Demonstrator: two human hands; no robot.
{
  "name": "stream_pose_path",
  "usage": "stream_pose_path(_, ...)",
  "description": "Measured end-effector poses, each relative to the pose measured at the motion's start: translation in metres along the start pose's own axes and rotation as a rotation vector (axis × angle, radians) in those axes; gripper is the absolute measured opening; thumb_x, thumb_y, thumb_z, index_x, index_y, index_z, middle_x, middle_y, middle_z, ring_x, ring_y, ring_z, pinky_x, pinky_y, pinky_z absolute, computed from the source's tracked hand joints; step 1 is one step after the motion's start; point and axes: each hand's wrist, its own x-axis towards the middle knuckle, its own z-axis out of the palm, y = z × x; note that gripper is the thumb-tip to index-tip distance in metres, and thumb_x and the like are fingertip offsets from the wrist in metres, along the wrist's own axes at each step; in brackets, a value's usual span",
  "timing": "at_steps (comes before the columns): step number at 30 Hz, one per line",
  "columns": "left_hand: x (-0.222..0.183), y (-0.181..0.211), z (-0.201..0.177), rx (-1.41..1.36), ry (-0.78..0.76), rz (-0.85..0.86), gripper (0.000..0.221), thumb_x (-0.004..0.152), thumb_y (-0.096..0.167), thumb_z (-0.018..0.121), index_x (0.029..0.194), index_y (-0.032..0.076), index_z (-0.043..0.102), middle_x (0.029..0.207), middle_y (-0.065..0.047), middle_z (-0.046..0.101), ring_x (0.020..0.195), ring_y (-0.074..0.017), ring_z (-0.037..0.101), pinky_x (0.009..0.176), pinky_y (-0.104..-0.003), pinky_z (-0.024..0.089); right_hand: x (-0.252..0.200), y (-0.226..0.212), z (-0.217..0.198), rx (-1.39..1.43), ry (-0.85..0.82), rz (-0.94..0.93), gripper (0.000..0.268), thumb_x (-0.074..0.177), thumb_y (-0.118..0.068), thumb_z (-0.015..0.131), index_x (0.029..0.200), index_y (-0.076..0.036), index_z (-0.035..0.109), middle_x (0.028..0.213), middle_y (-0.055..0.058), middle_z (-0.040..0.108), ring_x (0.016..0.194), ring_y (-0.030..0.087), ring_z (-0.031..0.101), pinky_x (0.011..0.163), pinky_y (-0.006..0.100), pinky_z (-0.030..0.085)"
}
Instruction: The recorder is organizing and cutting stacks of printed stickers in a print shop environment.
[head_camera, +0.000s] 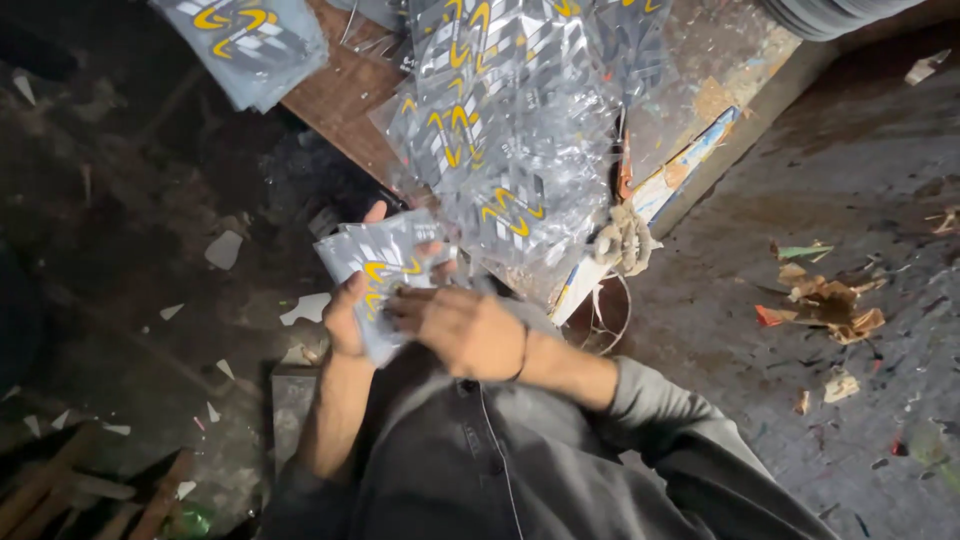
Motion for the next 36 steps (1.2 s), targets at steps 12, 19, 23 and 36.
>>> stream_pose_path(12, -0.010, 0.021, 0.013, -0.103, 0.007, 0.077, 0.095, 0.080, 0.026, 0.067, 0.164, 0.024, 0.024, 0.156, -0.028, 0.042, 0.142, -0.0481, 0.044, 0.119, -0.066, 0.034, -0.025, 0.039, -0.004, -0.082, 0.141, 0.373, 0.033, 0.091, -0.020, 0.076, 0.117, -0.003, 0.064, 0.122, 0.015, 0.067, 0.117, 0.037, 0.064, 0.098, 0.046, 0.050)
stream_pose_path(19, -0.011, 0.010, 0.012, -0.190, -0.068, -0.003, 0.104, 0.076, 0.020, 0.069, 0.169, 0.028, 0.022, 0.152, -0.029, 0.043, 0.140, -0.0481, 0.046, 0.123, -0.065, 0.034, -0.023, 0.037, 0.004, 0.568, 0.291, 0.787, 0.052, 0.096, -0.021, 0.072, 0.141, -0.004, 0.051, 0.138, 0.014, 0.060, 0.128, 0.029, 0.060, 0.107, 0.037, 0.047)
stream_pose_path(23, -0.009, 0.006, 0.019, -0.163, -0.094, -0.039, 0.108, 0.074, 0.018, 0.071, 0.170, 0.021, 0.021, 0.150, -0.032, 0.046, 0.136, -0.0477, 0.050, 0.118, -0.064, 0.039, -0.019, 0.047, -0.003, 0.282, 0.304, 0.479, 0.020, 0.096, -0.015, 0.076, 0.114, -0.008, 0.071, 0.145, 0.015, 0.062, 0.135, 0.034, 0.056, 0.115, 0.044, 0.041)
stream_pose_path(36, -0.012, 0.027, 0.019, -0.147, -0.134, -0.050, 0.110, 0.085, 0.038, 0.080, 0.169, 0.022, 0.012, 0.146, -0.033, 0.047, 0.131, -0.0554, 0.048, 0.116, -0.068, 0.035, -0.024, 0.059, -0.021, -0.447, 0.084, 0.521, 0.067, 0.069, -0.031, 0.081, 0.125, 0.002, 0.062, 0.131, 0.027, 0.060, 0.116, 0.048, 0.055, 0.091, 0.052, 0.045)
